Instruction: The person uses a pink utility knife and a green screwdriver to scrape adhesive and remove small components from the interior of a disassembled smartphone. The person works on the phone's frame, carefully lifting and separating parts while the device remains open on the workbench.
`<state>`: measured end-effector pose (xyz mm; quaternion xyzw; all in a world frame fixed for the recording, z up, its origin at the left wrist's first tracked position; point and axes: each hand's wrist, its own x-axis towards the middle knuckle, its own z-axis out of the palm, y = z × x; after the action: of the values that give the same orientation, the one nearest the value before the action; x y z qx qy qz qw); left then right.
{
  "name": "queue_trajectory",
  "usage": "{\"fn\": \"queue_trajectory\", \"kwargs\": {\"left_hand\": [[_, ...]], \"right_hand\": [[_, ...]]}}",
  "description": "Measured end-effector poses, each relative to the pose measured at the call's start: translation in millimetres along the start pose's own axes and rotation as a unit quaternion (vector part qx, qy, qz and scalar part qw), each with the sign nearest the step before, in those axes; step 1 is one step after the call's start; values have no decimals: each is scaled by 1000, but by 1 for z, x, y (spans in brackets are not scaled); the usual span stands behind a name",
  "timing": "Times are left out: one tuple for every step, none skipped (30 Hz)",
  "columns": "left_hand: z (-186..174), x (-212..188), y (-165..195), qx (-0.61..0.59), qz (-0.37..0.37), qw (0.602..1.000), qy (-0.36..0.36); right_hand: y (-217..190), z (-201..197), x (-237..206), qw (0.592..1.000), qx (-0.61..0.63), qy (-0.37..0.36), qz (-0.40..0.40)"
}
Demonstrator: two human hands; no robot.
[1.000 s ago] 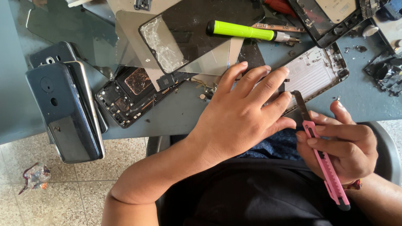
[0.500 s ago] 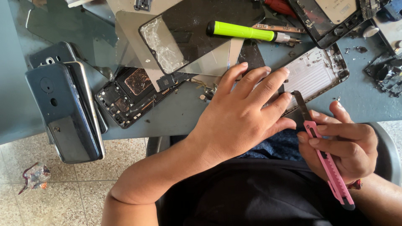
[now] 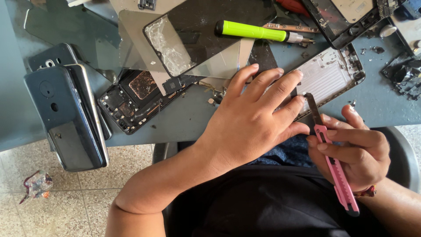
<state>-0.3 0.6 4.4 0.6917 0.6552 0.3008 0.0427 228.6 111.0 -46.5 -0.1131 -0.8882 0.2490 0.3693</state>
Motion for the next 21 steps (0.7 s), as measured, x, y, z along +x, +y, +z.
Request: {"fn": "queue_trajectory", "kwargs": {"left_hand": [[0,0,0,0,0,1000,0],[0,1,0,0,1,1000,0],[0,1,0,-1,1,1000,0],[0,1,0,-1,1,1000,0],[0,1,0,-1,1,1000,0],[1,1,0,-1,1,1000,0],[1,1,0,0,1,1000,-1],[1,1,0,-1,0,1000,-1],[1,1,0,-1,0,1000,-1],[1,1,0,-1,0,1000,-1],[1,1,0,-2,0,1000,0],[1,1,0,-3,-1,1000,0],[1,1,0,-2,-1,1000,0],[1,1,0,-1,-1,1000,0],[1,1,0,0,-1,1000,1],[1,1,0,0,-2,1000,0],[1,1,0,0,-2,1000,0],[1,1,0,-1,-2,1000,-1],[2,1,0,-2,-1,1000,-1],[1,1,-1,-3,0,1000,-1],[1,1,-1,-4,1,1000,-1]], "right_hand": [[0,0,0,1000,-1,0,-3],[0,0,0,1000,-3,0,-5],[0,0,0,1000,-4,0,-8],[-1,1,0,1000,-14,1,-10],[-1,2,0,1000,-25,2,-13],[-1,3,0,999,-35,4,-16],[-1,3,0,999,-36,5,-19],[-2,4,0,999,-36,7,-22],[-2,4,0,999,-36,8,-24],[-2,4,0,999,-37,7,-22],[-3,4,1,999,-37,7,-21],[-3,4,1,999,-37,6,-19],[-4,4,2,1000,-27,7,-11],[-4,3,3,1000,-18,8,-3],[-5,2,3,1000,-8,9,4],[-6,2,4,1000,-1,6,13],[-6,0,4,1000,5,4,22],[-7,0,5,999,12,1,31],[-7,-1,5,999,17,3,37],[-8,-1,5,999,21,4,42],[-8,0,5,999,26,5,47]]}}
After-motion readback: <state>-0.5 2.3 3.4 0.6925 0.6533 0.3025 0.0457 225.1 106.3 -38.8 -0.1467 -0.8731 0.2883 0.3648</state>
